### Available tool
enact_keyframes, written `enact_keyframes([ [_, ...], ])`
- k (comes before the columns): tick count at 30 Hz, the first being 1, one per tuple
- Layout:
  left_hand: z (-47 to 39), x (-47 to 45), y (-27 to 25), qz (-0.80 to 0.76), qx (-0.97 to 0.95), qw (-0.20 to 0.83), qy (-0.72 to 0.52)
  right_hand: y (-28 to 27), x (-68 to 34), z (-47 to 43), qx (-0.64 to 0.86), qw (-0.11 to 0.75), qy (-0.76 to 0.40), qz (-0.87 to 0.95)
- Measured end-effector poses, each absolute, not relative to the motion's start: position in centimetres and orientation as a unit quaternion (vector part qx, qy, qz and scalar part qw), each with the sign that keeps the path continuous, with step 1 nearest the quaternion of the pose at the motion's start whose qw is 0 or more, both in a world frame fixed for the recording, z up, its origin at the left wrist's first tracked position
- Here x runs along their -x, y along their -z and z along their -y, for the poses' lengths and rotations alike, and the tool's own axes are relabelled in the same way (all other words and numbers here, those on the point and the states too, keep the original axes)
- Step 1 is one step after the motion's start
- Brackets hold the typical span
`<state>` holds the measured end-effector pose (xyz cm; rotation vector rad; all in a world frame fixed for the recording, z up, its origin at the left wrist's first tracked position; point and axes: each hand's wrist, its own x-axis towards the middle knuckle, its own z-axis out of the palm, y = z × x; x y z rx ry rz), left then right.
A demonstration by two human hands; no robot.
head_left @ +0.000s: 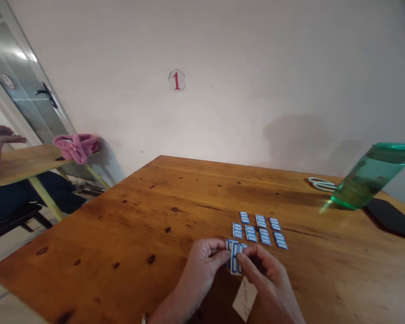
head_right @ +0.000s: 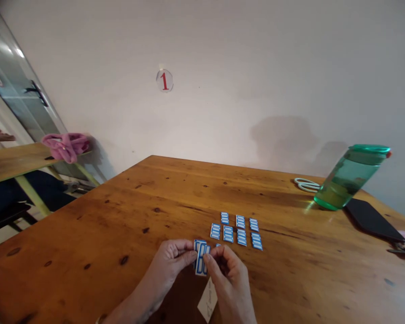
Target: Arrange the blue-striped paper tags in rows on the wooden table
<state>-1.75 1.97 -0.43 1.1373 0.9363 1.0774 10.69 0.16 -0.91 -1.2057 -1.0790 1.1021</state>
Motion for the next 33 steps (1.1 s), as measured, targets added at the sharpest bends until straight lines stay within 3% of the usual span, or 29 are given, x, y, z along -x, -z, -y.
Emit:
enact_keyframes([
  [16, -2.0, 1.9, 0.8, -0.403, -0.519, 0.618, -0.431, 1.9, -11.1, -0.7, 0.515, 0.523, -0.442, 0.515],
  [21, -2.0, 2.2, 0.1, -0.434, -0.49, 0.611, -0.447, 0.7, -12.6, -0.5, 0.526, 0.411, -0.412, 0.62],
  [28, -2.1, 2.7, -0.7, -0.461, -0.408, 0.623, -0.483, 0.9, -14.7, 0.7, 0.456, 0.187, -0.158, 0.856],
  [33, -2.0, 2.6, -0.6, -0.457, -0.398, 0.629, -0.487, 2.0, -14.7, 1.4, 0.436, 0.127, -0.035, 0.89],
])
